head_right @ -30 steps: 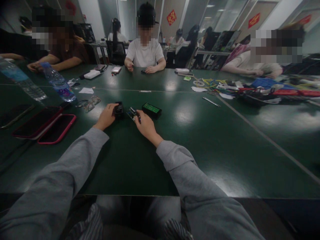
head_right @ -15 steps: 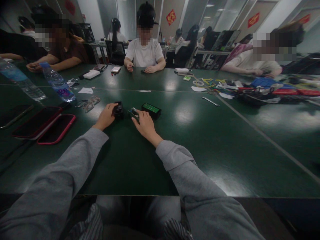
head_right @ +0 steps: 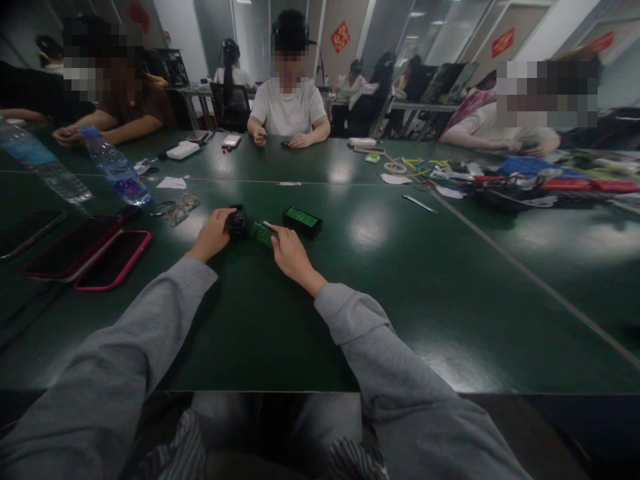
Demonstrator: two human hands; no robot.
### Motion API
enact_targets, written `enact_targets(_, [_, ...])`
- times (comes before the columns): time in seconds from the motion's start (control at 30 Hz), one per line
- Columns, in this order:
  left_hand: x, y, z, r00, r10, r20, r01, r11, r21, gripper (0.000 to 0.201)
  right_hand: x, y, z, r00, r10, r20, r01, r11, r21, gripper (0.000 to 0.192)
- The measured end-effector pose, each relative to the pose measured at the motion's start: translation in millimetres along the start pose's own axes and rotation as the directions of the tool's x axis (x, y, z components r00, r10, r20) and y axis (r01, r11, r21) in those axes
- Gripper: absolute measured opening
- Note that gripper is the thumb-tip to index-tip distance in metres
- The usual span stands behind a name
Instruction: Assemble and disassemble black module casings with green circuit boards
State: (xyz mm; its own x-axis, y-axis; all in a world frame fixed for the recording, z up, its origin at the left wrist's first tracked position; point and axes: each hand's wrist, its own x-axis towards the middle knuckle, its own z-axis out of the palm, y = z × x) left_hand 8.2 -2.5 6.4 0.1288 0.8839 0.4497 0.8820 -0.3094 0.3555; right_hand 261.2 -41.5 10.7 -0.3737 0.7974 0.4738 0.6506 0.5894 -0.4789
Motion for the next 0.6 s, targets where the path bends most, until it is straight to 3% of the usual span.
enact_targets(0.27, [-0.1, -0.9, 0.3, 1.000, 0.002, 0.003, -0.002, 1.000, 0.009, 0.064, 2.5, 18.4, -1.7, 0.995, 0.061, -0.078, -0.065, 0.997, -0.048, 0.042])
enact_targets(0.6, [0.1, -4.2, 1.0, 1.000, 0.023, -0.003, -0.023, 1.000, -0.004, 0.065, 4.0, 17.8, -4.2, 0.985, 0.110, -0.134, -0.115, 0.993, -0.030, 0.038])
